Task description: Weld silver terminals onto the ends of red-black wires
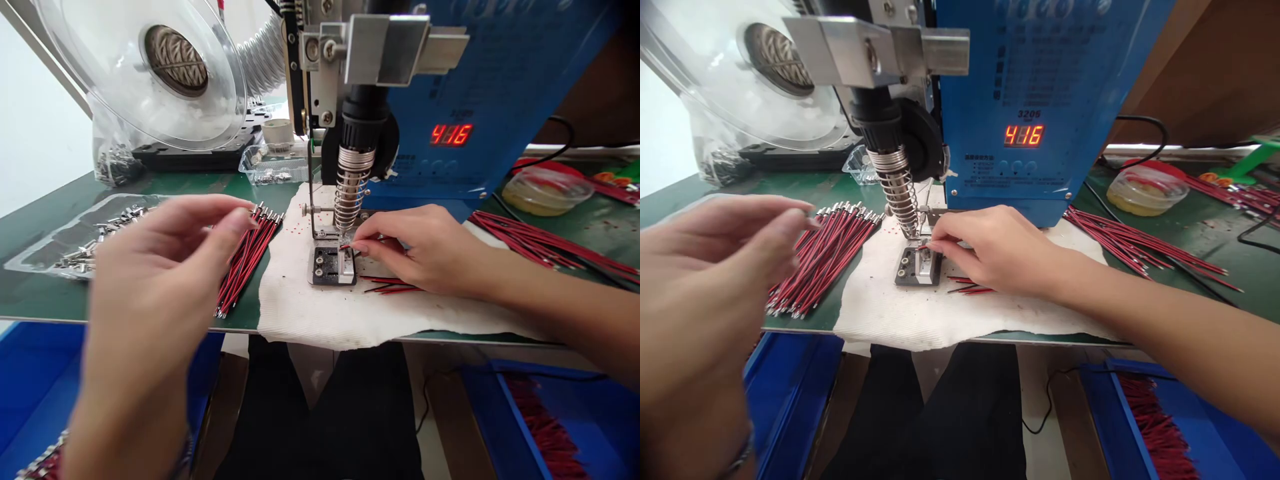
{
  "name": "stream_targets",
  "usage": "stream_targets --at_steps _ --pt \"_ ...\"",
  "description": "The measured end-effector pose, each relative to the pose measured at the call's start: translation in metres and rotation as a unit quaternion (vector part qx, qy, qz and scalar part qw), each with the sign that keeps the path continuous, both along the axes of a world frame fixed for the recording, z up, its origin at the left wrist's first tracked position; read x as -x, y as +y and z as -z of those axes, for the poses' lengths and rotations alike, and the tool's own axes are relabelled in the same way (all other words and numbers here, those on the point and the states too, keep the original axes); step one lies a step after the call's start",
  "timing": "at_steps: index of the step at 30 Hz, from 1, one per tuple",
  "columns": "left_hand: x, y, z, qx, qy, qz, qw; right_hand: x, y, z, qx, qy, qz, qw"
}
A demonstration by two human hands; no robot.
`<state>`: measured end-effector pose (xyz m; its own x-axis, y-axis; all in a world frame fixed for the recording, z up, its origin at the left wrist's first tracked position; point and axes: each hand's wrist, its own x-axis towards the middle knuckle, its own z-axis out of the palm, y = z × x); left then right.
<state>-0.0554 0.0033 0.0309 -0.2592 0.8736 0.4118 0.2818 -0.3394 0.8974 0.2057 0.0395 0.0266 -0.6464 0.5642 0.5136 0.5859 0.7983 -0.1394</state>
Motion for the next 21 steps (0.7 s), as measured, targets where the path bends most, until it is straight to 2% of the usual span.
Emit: stream_targets --at_steps 3,8,14,21 --pt "-0.036 -0.001 0.007 0.013 -0.056 0.044 0.997 0.001 -0.001 0.001 0.007 0.008 0.01 1.0" --pt "-0.059 0.009 0.021 0.014 -0.082 0.048 0.995 0.003 -0.002 0.001 0.009 0.012 0.016 1.0" --pt "-0.062 0.005 0.033 0.059 -0.104 0.073 0.99 0.002 -0.003 0.003 0.011 0.006 0.035 0.999" --pt "-0.058 0.001 0.034 0.074 -0.083 0.075 0.991 0.004 -0.005 0.003 0.026 0.031 0.042 0.998"
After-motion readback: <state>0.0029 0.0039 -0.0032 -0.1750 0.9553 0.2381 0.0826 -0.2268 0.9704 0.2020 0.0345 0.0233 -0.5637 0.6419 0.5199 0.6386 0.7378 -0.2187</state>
